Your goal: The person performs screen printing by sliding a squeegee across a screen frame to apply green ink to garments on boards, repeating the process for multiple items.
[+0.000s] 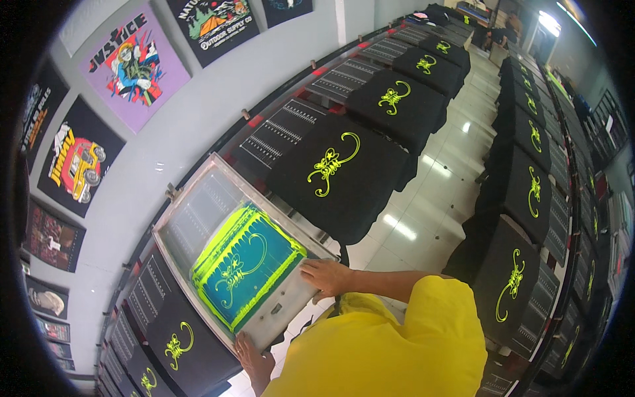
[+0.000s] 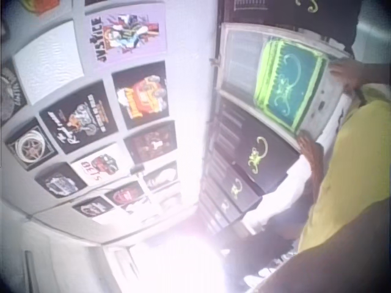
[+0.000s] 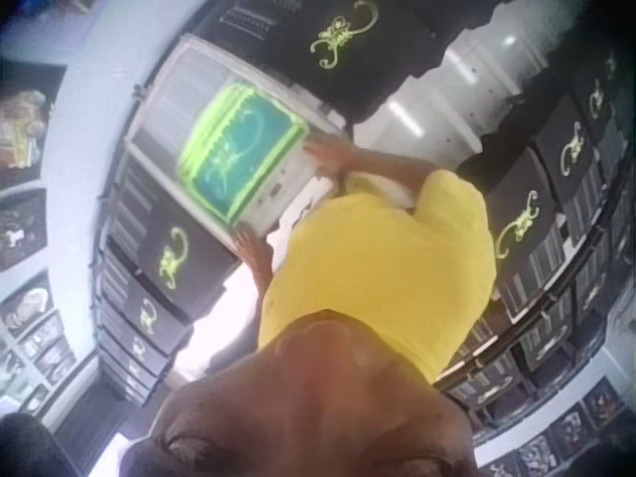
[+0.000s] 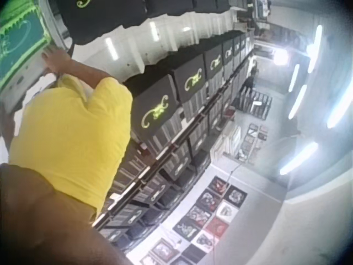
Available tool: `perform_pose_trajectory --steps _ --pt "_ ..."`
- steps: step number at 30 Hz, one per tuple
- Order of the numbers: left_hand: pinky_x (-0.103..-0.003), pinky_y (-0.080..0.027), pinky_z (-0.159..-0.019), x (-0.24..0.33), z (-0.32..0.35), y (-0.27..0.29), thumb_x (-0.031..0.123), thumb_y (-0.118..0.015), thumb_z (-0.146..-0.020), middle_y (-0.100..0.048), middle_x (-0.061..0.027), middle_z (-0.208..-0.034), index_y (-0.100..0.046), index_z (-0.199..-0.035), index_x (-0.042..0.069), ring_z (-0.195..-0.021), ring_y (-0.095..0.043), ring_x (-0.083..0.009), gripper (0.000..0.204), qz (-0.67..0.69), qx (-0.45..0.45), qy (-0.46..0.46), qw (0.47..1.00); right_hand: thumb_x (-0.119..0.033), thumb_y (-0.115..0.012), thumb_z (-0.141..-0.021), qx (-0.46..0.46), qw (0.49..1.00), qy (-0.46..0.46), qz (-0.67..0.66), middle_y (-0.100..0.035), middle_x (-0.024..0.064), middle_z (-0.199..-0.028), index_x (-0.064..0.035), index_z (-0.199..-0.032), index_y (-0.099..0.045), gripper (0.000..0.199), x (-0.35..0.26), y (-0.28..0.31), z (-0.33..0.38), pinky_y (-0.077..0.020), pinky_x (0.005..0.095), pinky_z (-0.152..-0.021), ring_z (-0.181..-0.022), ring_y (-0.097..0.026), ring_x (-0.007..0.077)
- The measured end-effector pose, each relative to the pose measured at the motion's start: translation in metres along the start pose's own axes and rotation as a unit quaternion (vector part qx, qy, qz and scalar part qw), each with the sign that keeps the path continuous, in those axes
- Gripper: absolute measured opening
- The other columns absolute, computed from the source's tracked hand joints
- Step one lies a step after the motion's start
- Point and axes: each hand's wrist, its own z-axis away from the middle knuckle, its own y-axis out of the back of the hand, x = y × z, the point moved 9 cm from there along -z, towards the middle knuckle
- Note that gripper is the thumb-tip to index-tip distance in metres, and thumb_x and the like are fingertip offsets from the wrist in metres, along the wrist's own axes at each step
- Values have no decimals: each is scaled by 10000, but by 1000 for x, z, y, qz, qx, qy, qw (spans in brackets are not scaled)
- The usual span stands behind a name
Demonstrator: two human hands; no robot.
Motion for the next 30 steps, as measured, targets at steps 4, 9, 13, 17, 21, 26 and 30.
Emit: perform_pose_trajectory --steps 4,9,13,17,21,26,30 --pt "-529 -336 -1108 -28 6 19 185 -697 -817 -426 -242 -1439 -429 -1389 -8 -1341 -388 -444 661 192 2 -1 981 -357 -630 -921 93 990 -38 -100 -508 206 -1302 25 -1253 -507 521 21 16 -7 -441 442 -1035 -1259 -478 363" --pt "-480 -379 -1063 -154 -7 -30 199 -533 -942 -523 -261 -1328 -516 -1298 -59 -1252 -488 -411 440 157 133 183 961 -273 -576 -955 246 941 -225 -62 -547 207 -1254 10 -1232 -511 401 88 30 8 -505 436 -943 -1168 -544 349" --pt "-459 -479 -864 -229 16 -81 240 -478 -975 -657 -277 -984 -631 -1040 -114 -945 -632 -396 391 192 155 278 928 -217 -520 -983 176 910 -337 -167 -561 230 -1262 17 -1249 -529 355 109 7 -2 -502 455 -946 -1153 -563 386" --pt "-429 -462 -644 -217 9 -74 234 -471 -985 -631 -218 -734 -627 -888 -115 -652 -575 -338 395 166 154 254 940 -188 -512 -976 199 886 -345 -236 -630 240 -1144 12 -1218 -537 315 124 -23 2 -504 473 -908 -1039 -620 412" --pt "-379 -425 -561 -213 21 -67 252 -494 -995 -579 -114 -626 -633 -828 -81 -575 -502 -197 397 243 171 274 915 -153 -518 -964 249 867 -346 -260 -647 235 -1097 12 -1169 -568 268 133 -36 -7 -507 470 -871 -997 -624 426" --pt "-461 -545 -686 -203 11 -63 284 -613 -862 -683 -160 -847 -677 -941 4 -757 -664 -324 298 193 48 368 908 -181 -547 -955 299 845 -347 -276 -659 232 -997 -8 -1114 -606 242 140 -34 -13 -517 445 -787 -913 -648 411" --pt "-406 -528 -562 -210 9 -69 330 -604 -904 -686 -140 -708 -700 -849 26 -612 -665 -234 324 83 42 351 932 -142 -552 -956 320 840 -337 -281 -656 190 -918 0 -1101 -606 210 142 -34 -15 -520 378 -696 -791 -656 306"
